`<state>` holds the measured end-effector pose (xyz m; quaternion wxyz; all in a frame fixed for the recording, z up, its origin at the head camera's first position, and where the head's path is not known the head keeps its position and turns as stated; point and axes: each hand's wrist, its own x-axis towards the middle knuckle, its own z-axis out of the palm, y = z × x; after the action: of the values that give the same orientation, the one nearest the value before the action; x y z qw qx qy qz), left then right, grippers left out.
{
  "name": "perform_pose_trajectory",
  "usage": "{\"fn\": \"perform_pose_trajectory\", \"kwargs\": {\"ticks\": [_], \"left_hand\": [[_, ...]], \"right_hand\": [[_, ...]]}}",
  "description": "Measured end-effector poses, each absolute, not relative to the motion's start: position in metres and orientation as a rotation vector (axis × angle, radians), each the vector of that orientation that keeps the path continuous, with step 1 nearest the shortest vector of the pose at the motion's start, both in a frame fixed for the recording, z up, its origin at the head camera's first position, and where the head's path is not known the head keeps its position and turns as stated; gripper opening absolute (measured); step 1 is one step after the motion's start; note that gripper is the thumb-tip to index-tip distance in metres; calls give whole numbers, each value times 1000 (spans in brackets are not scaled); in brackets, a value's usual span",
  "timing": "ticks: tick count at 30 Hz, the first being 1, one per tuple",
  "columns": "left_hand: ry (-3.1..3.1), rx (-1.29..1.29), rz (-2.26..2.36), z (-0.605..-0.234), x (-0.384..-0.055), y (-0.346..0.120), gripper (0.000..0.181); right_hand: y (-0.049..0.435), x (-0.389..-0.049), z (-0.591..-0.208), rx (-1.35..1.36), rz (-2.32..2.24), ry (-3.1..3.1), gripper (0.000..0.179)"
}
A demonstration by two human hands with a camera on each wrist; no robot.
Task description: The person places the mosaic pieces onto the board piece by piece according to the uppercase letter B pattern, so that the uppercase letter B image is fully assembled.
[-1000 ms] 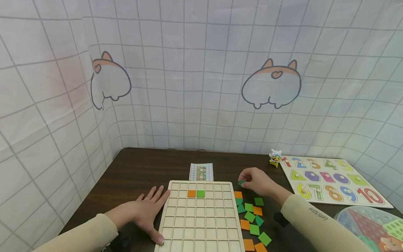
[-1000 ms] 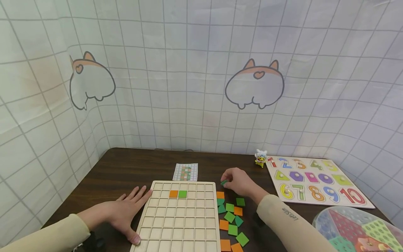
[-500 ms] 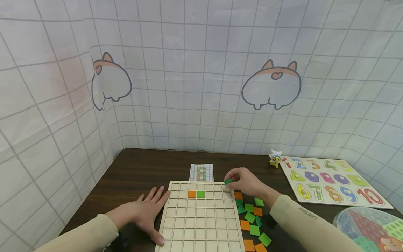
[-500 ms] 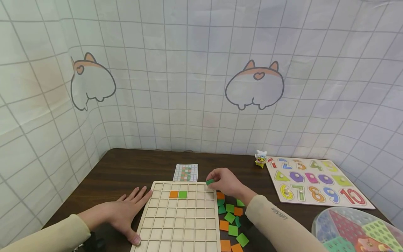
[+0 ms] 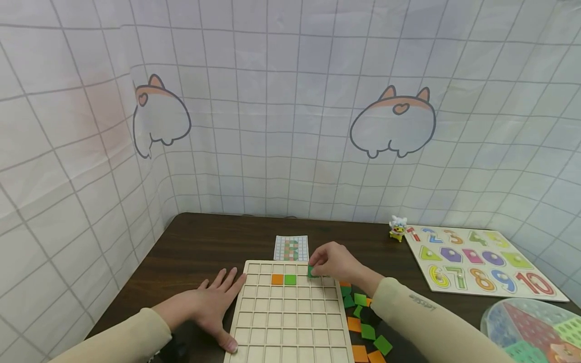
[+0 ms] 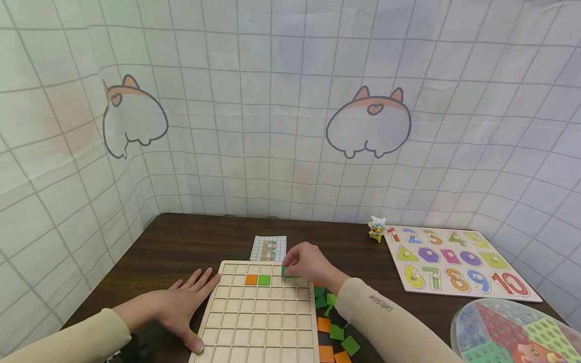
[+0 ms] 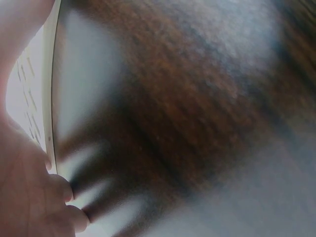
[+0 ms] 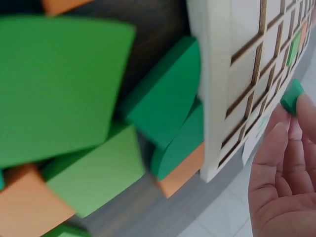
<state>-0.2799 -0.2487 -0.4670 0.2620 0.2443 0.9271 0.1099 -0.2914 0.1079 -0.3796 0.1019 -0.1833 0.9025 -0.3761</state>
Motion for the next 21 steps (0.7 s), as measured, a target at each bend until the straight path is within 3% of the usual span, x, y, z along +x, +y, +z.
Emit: {"fn": "perform_pose_trajectory", "kwargs": {"ticks": [21], "left_hand": [[2528, 650, 277, -457, -273, -243, 153]], "right_hand": [[77, -282, -384, -509, -990, 2733, 11]]}}
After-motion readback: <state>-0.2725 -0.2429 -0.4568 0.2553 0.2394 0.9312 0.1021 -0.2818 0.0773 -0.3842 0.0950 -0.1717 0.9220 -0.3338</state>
